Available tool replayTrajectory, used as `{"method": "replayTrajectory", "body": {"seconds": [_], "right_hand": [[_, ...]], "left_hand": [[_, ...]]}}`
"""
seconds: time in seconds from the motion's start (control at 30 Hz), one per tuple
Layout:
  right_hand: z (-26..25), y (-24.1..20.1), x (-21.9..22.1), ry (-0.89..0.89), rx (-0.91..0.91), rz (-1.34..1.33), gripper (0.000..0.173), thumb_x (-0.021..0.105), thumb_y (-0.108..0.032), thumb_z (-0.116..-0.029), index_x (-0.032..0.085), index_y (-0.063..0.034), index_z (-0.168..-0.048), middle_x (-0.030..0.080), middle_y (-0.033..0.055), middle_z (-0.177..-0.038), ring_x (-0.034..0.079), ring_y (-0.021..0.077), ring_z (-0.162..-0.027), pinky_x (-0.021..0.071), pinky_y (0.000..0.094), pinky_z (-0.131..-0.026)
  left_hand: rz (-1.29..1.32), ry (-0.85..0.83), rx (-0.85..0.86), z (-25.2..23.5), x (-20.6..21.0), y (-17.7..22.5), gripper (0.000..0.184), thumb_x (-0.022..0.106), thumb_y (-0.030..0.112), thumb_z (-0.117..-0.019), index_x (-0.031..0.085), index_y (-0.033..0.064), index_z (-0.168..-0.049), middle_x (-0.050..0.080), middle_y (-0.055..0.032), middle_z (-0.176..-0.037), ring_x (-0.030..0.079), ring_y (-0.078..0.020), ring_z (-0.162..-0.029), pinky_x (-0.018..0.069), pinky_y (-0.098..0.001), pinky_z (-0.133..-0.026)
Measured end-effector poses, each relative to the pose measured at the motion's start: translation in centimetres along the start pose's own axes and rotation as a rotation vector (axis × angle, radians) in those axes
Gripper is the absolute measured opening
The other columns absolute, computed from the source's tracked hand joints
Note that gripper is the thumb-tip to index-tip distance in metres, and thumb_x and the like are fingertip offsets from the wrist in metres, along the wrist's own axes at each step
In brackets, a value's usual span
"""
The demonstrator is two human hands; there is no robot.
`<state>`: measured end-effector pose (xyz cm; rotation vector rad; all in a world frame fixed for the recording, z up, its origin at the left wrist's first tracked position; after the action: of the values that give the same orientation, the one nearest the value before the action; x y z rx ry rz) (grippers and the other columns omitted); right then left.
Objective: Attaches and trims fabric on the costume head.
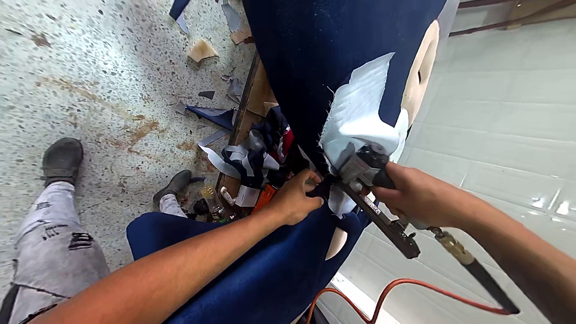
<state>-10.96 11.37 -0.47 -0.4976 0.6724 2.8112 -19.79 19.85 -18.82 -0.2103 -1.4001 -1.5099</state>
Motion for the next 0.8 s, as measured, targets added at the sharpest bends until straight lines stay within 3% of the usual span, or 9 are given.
{"method": "replayTrajectory", "body": {"seconds": [0.13, 0.23, 0.33, 0.43, 0.5, 0.57, 0.63, 0.73, 0.8], "right_hand": [[2.4, 5.8, 1.2, 0.209, -0.057, -0.321, 0.02, 0.059, -0.03, -0.0949, 0.063, -0.0188, -0.111, 0.062, 0.0077, -0.062, 0.06, 0.0226, -0.045, 0.0539, 0.0392, -0.041], [4.2, 10.5, 4.3, 0.259, -0.03, -0.472, 0.026, 0.06, -0.034, -0.0938, 0.063, -0.0213, -0.116, 0.065, 0.0087, -0.068, 0.062, 0.0244, -0.047, 0.0558, 0.0402, -0.044], [5.5, 15.7, 8.8, 0.351, -0.002, -0.668, 0.033, 0.062, -0.037, -0.0948, 0.061, -0.0168, -0.121, 0.067, 0.0113, -0.072, 0.062, 0.0264, -0.048, 0.0559, 0.0424, -0.044], [7.6, 20.7, 14.8, 0.489, 0.121, -0.742, 0.04, 0.066, -0.036, -0.0952, 0.058, -0.0096, -0.123, 0.068, 0.0112, -0.074, 0.065, 0.0267, -0.052, 0.0587, 0.0473, -0.048], [8.9, 21.4, 18.2, 0.577, 0.151, -0.571, 0.05, 0.07, -0.039, -0.0931, 0.057, -0.0052, -0.128, 0.07, 0.01, -0.094, 0.071, 0.0229, -0.076, 0.0621, 0.0482, -0.066], [9.6, 20.0, 21.6, 0.658, 0.061, -0.523, 0.055, 0.074, -0.035, -0.0906, 0.06, -0.0049, -0.135, 0.06, 0.02, -0.129, 0.061, 0.0308, -0.116, 0.0542, 0.0519, -0.095], [9.6, 17.4, 25.7, 0.736, -0.002, -0.595, 0.062, 0.071, -0.027, -0.0895, 0.055, -0.0133, -0.148, 0.051, 0.022, -0.143, 0.051, 0.034, -0.132, 0.0489, 0.0522, -0.105], [9.3, 13.2, 31.6, 0.904, 0.017, -0.755, 0.059, 0.065, -0.019, -0.0913, 0.056, -0.0207, -0.149, 0.046, 0.0188, -0.152, 0.05, 0.0329, -0.135, 0.0476, 0.0504, -0.109], [10.4, 11.5, 33.3, 1.049, 0.12, -0.843, 0.049, 0.063, -0.019, -0.0925, 0.063, -0.0188, -0.142, 0.051, 0.0219, -0.146, 0.053, 0.0373, -0.13, 0.046, 0.0555, -0.108]], "left_hand": [[-0.053, 0.01, -0.048, -2.1, 0.1, -0.2, 0.068, 0.079, 0.029, -0.0898, 0.045, 0.0108, -0.145, 0.074, -0.0061, -0.12, 0.071, -0.0184, -0.11, 0.0584, -0.0451, -0.097], [-0.006, -0.006, -0.069, -2.6, 0.2, -0.3, 0.069, 0.083, 0.025, -0.0866, 0.046, 0.0119, -0.143, 0.076, -0.0062, -0.111, 0.073, -0.0177, -0.101, 0.0602, -0.0429, -0.092], [-0.104, -0.009, -0.013, -1.0, -0.6, 1.1, 0.055, 0.077, 0.021, -0.0922, 0.051, 0.0145, -0.14, 0.076, -0.0041, -0.109, 0.074, -0.0164, -0.097, 0.0614, -0.0421, -0.088], [-0.444, 0.184, 0.185, 2.8, -2.8, 4.2, 0.035, 0.067, 0.021, -0.0975, 0.062, 0.0228, -0.132, 0.072, 0.0086, -0.114, 0.07, -0.0073, -0.097, 0.0623, -0.035, -0.083], [-0.702, 0.293, 0.398, 5.1, -3.6, 8.5, 0.022, 0.066, 0.022, -0.0969, 0.071, 0.021, -0.119, 0.07, 0.0076, -0.108, 0.067, -0.0063, -0.095, 0.0608, -0.0324, -0.083], [-0.86, 0.159, 0.613, 5.7, -0.6, 13.2, 0.013, 0.067, 0.018, -0.0941, 0.074, 0.0167, -0.105, 0.07, 0.0062, -0.102, 0.067, -0.0069, -0.094, 0.06, -0.0313, -0.085], [-1.021, -0.114, 0.67, 4.7, 4.6, 15.6, 0.011, 0.068, 0.02, -0.0945, 0.075, 0.017, -0.102, 0.071, 0.0063, -0.099, 0.067, -0.007, -0.095, 0.0588, -0.0314, -0.087], [-1.269, -0.466, 0.475, -0.1, 11.7, 14.8, 0.021, 0.064, 0.034, -0.0999, 0.075, 0.0171, -0.105, 0.072, 0.0025, -0.095, 0.068, -0.012, -0.09, 0.0596, -0.0393, -0.083], [-1.421, -0.58, 0.322, -4.4, 15.2, 13.1, 0.038, 0.06, 0.048, -0.1003, 0.074, 0.0133, -0.103, 0.072, -0.0043, -0.091, 0.07, -0.0204, -0.086, 0.0594, -0.0497, -0.079]]}}
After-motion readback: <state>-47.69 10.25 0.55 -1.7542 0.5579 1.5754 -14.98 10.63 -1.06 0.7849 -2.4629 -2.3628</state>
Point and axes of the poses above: each hand's wrist, its own z-axis away from the middle knuckle, its own x-axis out of the palm, y = z × x, the point moved 10 cm from there along -z, towards the middle knuckle
